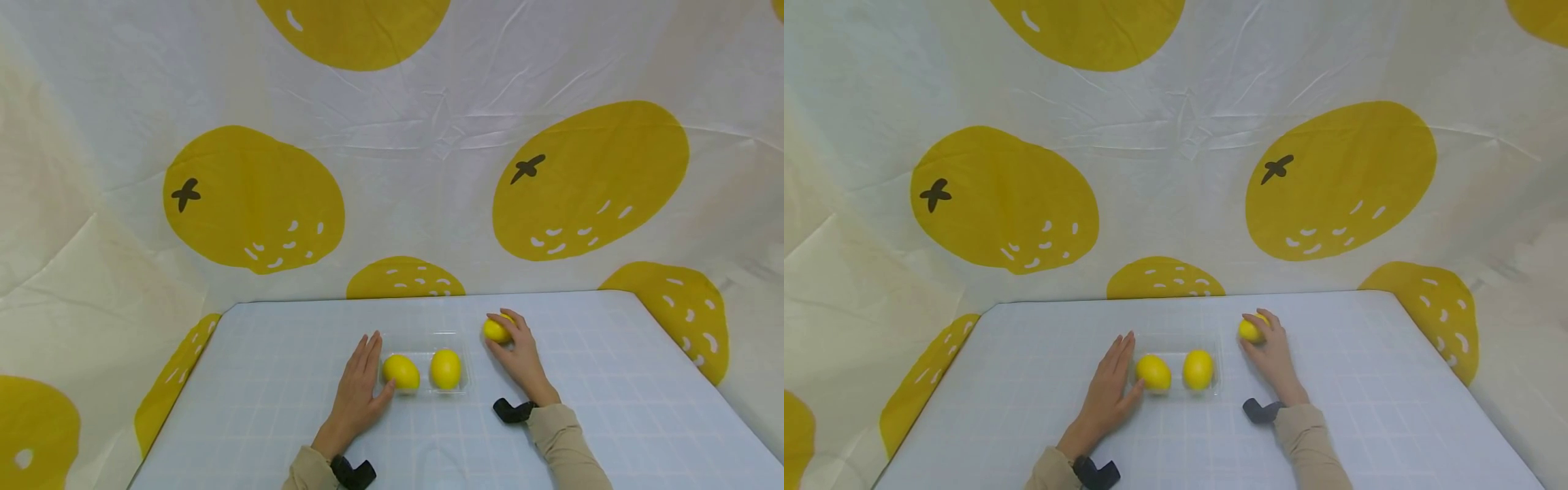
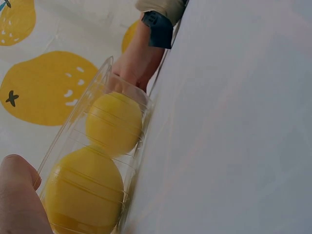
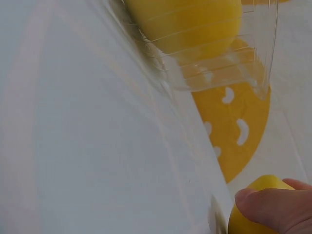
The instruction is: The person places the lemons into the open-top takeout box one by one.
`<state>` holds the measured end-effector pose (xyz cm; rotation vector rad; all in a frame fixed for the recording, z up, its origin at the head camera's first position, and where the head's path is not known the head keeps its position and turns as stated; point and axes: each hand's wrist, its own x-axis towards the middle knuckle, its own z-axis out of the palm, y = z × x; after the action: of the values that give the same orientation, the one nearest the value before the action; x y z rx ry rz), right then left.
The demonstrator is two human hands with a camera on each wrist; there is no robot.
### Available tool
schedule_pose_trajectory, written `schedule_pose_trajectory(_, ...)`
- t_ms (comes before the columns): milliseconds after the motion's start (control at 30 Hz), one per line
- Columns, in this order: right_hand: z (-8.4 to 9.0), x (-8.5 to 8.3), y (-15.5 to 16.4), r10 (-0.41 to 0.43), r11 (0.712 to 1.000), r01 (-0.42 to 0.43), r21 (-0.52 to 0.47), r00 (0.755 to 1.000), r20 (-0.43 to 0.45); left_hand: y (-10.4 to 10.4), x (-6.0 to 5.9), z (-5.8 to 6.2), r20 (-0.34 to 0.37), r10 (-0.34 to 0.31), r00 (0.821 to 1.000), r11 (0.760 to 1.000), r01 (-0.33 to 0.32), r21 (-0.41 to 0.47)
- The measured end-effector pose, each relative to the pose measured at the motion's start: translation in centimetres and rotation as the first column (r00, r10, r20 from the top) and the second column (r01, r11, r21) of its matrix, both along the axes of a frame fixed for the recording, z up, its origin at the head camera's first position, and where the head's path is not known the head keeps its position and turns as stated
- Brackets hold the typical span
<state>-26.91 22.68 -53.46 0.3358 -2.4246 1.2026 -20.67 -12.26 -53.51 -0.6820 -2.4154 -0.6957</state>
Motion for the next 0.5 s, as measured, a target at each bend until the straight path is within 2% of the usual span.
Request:
schedule_pose_trajectory(267, 0.2, 0.0, -0.4, -0.019, 0.999, 0.019, -0.033, 1.0, -0.024, 0.0, 0.1, 0.0, 0.009, 0.004, 1.0, 1.0, -0.004, -0.008)
schedule_pose_trajectory(500, 2.4, 0.5, -1.4, 0.0, 0.998, -0.005, -0.066, 0.997, -0.073, 0.0, 0.2, 0.1, 0.032, 0.001, 1.0, 1.0, 0.0, -0.008)
